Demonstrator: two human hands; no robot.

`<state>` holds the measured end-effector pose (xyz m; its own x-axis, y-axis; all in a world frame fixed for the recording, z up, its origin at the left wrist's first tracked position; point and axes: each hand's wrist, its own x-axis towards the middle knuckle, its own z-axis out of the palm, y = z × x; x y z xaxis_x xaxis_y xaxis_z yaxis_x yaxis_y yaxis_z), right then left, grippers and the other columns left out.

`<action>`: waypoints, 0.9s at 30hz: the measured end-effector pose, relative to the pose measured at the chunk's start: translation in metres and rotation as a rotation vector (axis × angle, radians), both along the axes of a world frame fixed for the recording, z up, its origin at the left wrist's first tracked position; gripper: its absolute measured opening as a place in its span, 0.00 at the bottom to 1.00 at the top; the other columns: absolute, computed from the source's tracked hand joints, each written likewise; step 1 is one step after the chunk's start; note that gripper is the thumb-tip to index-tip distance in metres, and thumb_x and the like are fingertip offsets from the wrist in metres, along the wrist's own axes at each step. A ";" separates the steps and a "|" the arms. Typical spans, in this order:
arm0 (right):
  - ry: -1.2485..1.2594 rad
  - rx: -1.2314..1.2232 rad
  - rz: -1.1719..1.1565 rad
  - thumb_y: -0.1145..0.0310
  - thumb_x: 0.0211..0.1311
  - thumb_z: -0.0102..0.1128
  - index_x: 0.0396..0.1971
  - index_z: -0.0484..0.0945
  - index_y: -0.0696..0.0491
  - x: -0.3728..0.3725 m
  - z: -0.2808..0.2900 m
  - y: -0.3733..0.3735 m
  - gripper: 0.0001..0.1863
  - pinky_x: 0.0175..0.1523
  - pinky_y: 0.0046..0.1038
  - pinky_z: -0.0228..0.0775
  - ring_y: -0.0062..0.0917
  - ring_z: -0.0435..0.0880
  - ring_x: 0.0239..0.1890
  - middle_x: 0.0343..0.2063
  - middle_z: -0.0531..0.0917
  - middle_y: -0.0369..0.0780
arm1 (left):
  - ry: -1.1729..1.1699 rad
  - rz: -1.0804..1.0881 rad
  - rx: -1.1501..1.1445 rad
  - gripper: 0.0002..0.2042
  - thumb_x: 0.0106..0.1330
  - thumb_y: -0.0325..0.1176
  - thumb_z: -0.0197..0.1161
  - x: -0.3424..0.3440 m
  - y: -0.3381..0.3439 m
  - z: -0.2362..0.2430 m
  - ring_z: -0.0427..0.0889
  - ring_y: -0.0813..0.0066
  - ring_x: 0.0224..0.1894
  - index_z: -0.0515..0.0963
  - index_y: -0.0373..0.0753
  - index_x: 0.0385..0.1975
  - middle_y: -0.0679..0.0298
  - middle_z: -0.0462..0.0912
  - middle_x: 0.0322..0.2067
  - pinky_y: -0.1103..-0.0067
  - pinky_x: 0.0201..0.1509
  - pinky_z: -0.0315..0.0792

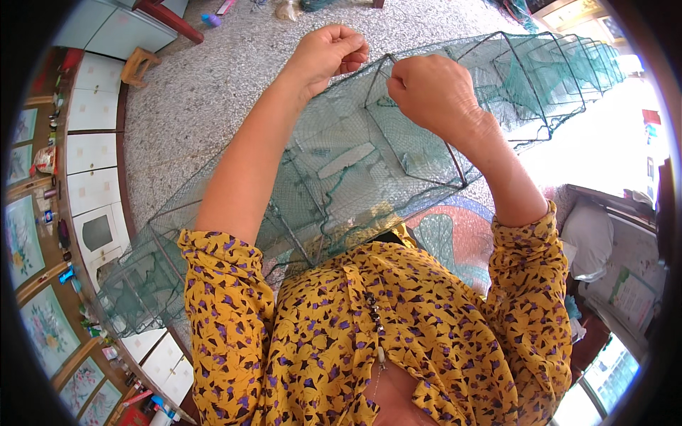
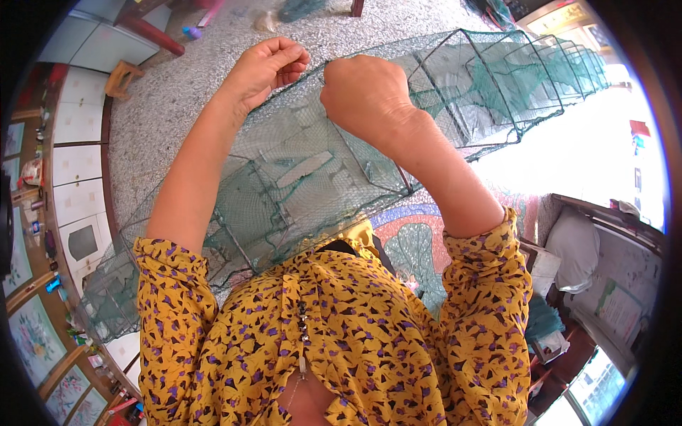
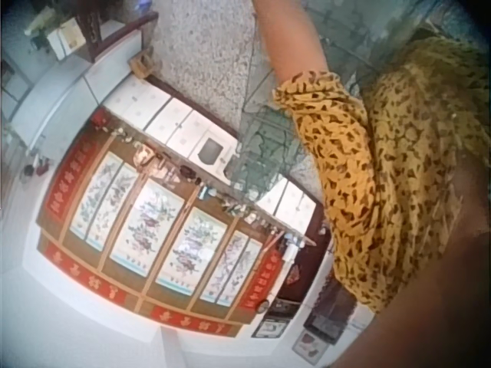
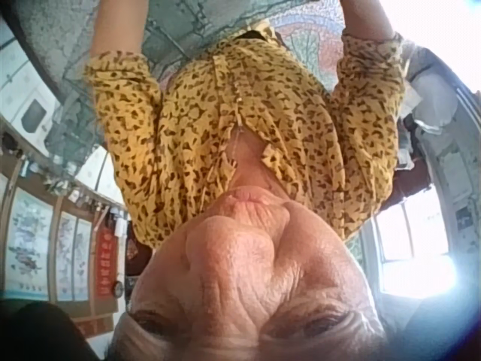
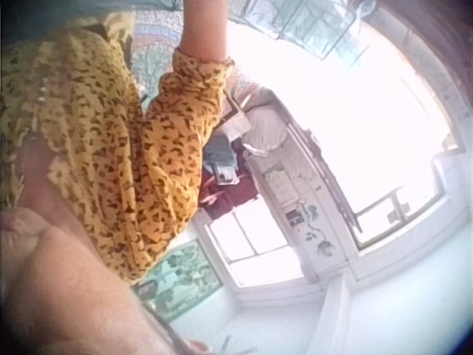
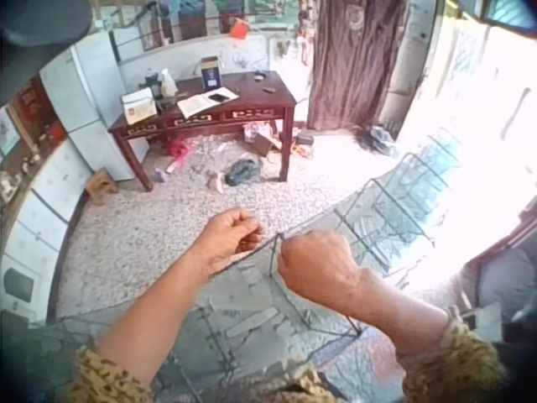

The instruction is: The person uses a small tool to tie and secure sections of a green mesh fishing trap while standing over it.

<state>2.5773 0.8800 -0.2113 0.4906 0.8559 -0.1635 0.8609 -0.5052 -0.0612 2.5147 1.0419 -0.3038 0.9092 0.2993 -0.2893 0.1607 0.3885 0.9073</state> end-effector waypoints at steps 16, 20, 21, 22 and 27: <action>-0.057 0.125 -0.062 0.72 0.52 0.53 0.28 0.80 0.53 -0.010 -0.011 0.015 0.07 0.32 0.34 0.76 0.36 0.84 0.30 0.26 0.83 0.43 | 0.134 -0.011 -0.119 0.10 0.64 0.36 0.59 -0.001 -0.014 -0.004 0.71 0.87 0.28 0.77 0.35 0.36 0.71 0.78 0.27 0.89 0.36 0.69; -0.069 0.310 -0.031 0.70 0.54 0.53 0.30 0.79 0.54 -0.005 -0.019 0.019 0.08 0.37 0.35 0.75 0.36 0.83 0.34 0.29 0.83 0.43 | -0.112 0.186 -0.142 0.09 0.66 0.35 0.57 -0.003 -0.019 -0.003 0.71 0.85 0.27 0.77 0.36 0.35 0.71 0.76 0.26 0.89 0.34 0.68; -0.076 0.320 -0.020 0.69 0.55 0.53 0.31 0.79 0.53 0.000 -0.021 0.022 0.08 0.38 0.36 0.75 0.36 0.83 0.35 0.30 0.83 0.43 | -0.164 0.189 -0.122 0.08 0.66 0.35 0.57 -0.003 -0.019 -0.003 0.71 0.85 0.27 0.77 0.36 0.35 0.72 0.76 0.26 0.88 0.34 0.68; -0.013 0.300 -0.061 0.66 0.56 0.53 0.31 0.80 0.52 0.004 -0.020 0.023 0.09 0.39 0.36 0.74 0.36 0.82 0.35 0.29 0.83 0.42 | -0.217 0.193 -0.103 0.08 0.66 0.35 0.57 -0.002 -0.019 -0.002 0.71 0.85 0.27 0.77 0.36 0.35 0.72 0.76 0.26 0.88 0.34 0.68; 0.210 0.202 -0.176 0.54 0.57 0.55 0.33 0.81 0.49 0.023 -0.024 0.029 0.14 0.39 0.34 0.72 0.34 0.81 0.32 0.26 0.83 0.39 | -0.159 0.184 -0.249 0.08 0.66 0.34 0.57 -0.007 -0.018 -0.005 0.73 0.84 0.28 0.78 0.37 0.35 0.72 0.76 0.25 0.86 0.34 0.70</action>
<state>2.6007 0.9090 -0.2350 0.6070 0.7867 -0.1123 0.7197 -0.6041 -0.3423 2.5081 1.0242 -0.3083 0.8863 0.4002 -0.2331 -0.0681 0.6104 0.7891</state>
